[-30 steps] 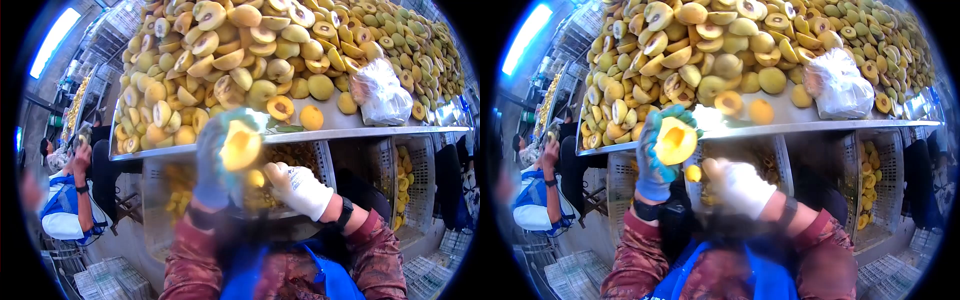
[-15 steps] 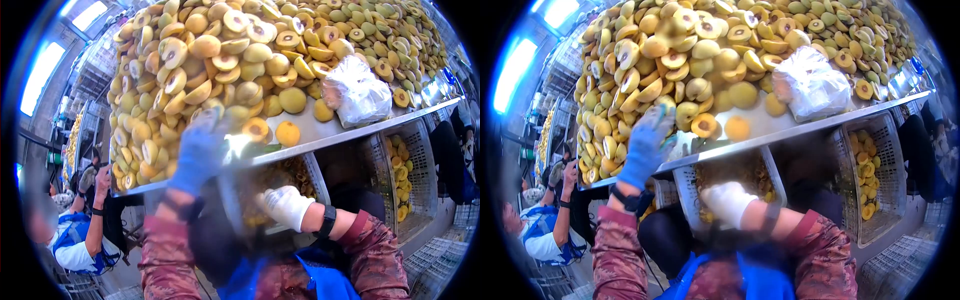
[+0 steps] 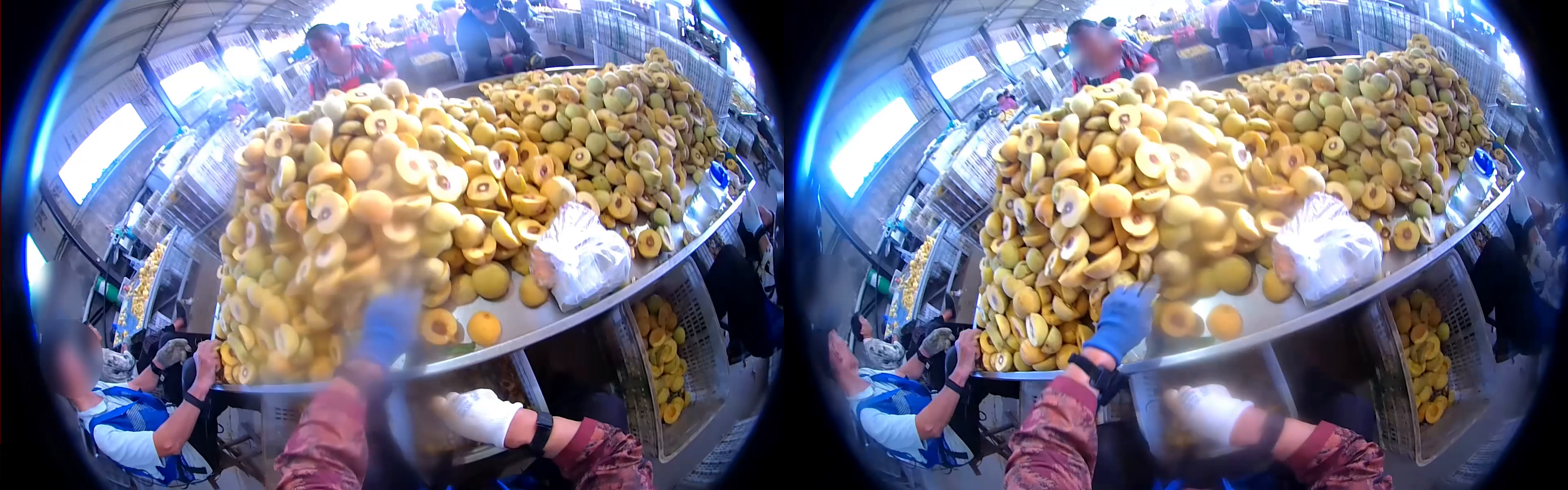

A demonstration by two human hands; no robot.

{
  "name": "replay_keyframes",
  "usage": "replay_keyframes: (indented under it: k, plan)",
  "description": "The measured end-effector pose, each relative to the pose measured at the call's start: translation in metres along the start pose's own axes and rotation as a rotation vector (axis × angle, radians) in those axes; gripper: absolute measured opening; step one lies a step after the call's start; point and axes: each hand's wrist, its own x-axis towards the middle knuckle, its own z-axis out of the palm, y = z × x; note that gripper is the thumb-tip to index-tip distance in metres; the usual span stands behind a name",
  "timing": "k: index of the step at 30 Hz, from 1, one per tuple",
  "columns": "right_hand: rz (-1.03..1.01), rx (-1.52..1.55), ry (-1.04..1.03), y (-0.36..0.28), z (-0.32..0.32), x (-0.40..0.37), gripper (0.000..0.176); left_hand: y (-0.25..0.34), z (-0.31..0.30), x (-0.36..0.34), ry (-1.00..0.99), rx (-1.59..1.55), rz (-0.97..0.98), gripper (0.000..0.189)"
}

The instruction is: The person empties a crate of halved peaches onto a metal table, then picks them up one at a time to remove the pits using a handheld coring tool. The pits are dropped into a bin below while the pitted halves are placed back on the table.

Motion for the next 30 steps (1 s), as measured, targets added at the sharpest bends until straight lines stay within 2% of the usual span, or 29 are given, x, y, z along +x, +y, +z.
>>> replay_keyframes:
  k: [1, 3, 4, 5, 6, 7, 9, 11, 13, 14, 17, 18, 21, 24, 27, 30]
  plan:
    - [-0.027, -0.072, -0.03, -0.006, -0.011, -0.004, 0.028, -0.004, -0.004, -0.012, 0.087, -0.203, -0.102, 0.044]
    - [-0.175, 0.116, 0.207, 0.004, -0.008, 0.002, 0.025, -0.007, -0.021, -0.031, 0.222, -0.544, -0.321, 0.051]
    - [-0.245, 0.216, 0.317, 0.006, -0.005, 0.004, 0.024, -0.006, -0.031, -0.041, 0.231, -0.908, -0.496, 0.05]
    - [-0.199, 0.379, 0.331, -0.004, -0.017, -0.001, 0.03, -0.004, -0.036, -0.051, 0.232, -1.276, -0.677, 0.05]
    - [-0.187, 0.418, 0.389, -0.007, -0.019, 0.001, 0.032, -0.001, -0.036, -0.059, 0.308, -1.562, -0.653, 0.047]
    - [-0.163, 0.465, 0.437, -0.009, -0.015, 0.001, 0.034, 0.012, -0.034, -0.066, 0.431, -1.689, -0.685, 0.041]
    - [-0.103, 0.508, 0.509, -0.012, -0.012, 0.006, 0.04, 0.022, -0.024, -0.082, 0.488, -1.873, -0.842, 0.042]
    - [-0.072, 0.501, 0.504, -0.013, -0.011, 0.011, 0.046, 0.044, -0.033, -0.078, 0.5, -2.015, -0.912, 0.057]
    - [-0.074, 0.471, 0.502, -0.012, -0.009, 0.014, 0.045, 0.059, -0.032, -0.073, 0.524, -2.065, -0.902, 0.063]
    - [-0.052, 0.457, 0.488, -0.012, -0.007, 0.016, 0.045, 0.07, -0.036, -0.074, 0.546, -2.105, -0.799, 0.066]
    - [0.013, 0.42, 0.46, -0.016, -0.013, 0.018, 0.044, 0.082, -0.035, -0.07, 0.513, -1.838, -0.922, 0.066]
    - [0.035, 0.408, 0.45, -0.017, -0.015, 0.018, 0.044, 0.082, -0.031, -0.071, 0.488, -1.887, -0.911, 0.064]
    - [0.022, 0.378, 0.441, -0.011, -0.014, 0.021, 0.041, 0.076, -0.021, -0.077, 0.448, -1.887, -0.794, 0.06]
    - [-0.059, 0.304, 0.493, -0.003, -0.001, 0.028, 0.034, 0.074, -0.012, -0.081, 0.507, -1.915, -0.655, 0.055]
    - [-0.067, 0.265, 0.493, -0.003, 0.003, 0.032, 0.03, 0.07, -0.003, -0.083, 0.556, -1.86, -0.649, 0.052]
    - [-0.041, 0.263, 0.485, -0.007, 0.001, 0.034, 0.027, 0.07, 0.002, -0.086, 0.57, -1.444, -0.52, 0.052]
